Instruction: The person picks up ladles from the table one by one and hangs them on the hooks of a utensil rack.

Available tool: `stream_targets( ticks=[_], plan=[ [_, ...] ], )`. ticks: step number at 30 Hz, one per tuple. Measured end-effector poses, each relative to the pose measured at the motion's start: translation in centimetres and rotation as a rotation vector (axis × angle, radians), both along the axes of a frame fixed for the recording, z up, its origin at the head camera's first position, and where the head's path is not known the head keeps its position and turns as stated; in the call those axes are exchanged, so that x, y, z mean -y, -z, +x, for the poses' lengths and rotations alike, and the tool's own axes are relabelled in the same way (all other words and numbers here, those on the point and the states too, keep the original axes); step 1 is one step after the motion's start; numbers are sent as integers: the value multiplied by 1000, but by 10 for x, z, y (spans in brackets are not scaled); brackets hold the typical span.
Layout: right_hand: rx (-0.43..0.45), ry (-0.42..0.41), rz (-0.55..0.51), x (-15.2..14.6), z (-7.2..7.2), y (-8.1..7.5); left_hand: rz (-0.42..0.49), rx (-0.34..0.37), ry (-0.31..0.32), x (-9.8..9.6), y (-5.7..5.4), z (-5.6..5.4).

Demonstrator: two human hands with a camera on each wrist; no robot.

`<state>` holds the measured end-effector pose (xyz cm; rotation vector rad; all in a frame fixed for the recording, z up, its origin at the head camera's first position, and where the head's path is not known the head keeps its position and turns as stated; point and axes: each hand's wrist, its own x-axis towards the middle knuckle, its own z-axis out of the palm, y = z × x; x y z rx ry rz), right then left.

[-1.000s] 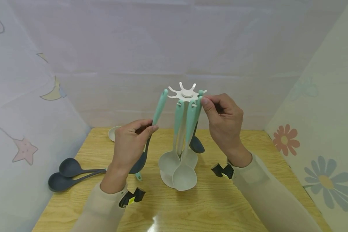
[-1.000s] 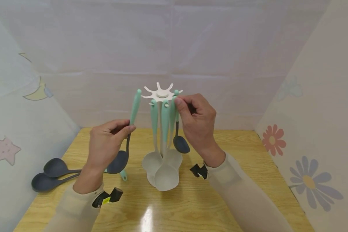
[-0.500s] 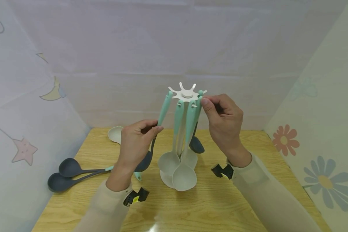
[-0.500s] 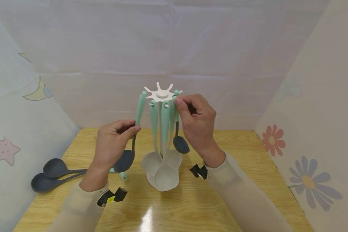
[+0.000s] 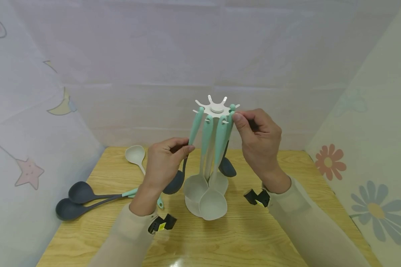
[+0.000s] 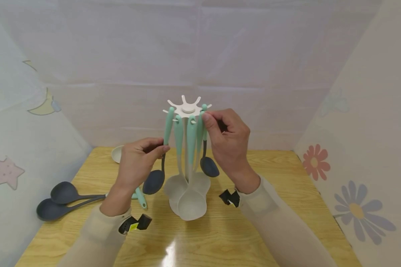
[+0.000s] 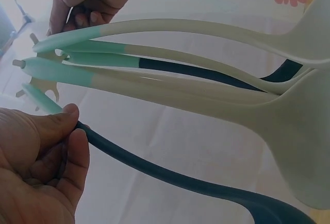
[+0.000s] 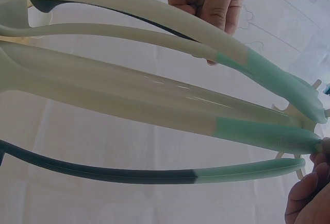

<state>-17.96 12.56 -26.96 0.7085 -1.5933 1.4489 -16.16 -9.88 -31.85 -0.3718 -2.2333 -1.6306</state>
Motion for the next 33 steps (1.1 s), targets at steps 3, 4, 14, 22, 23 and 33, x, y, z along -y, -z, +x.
stream_targets(
  ticks=[3, 4, 14, 22, 23, 33],
  plan=[
    [-2, -7, -1, 0, 0, 0, -29, -22, -17, -1, 0, -1],
    [-2, -8, -2, 0, 0, 0, -36, -29, -25, -1, -1, -2],
    [-5, -8, -15, -1, -2, 0, -48, -120, -57, -10, 1, -3],
    [12, -4, -17, -2, -1, -1, -87, -106, -49, -11, -1, -2],
    [15, -3, -15, -2, -1, -2, -94, -102, -49, -11, -1, -2],
    [32, 14, 31, -6, 0, -3, -84, -38, -29, -10, 0, -2]
  ],
)
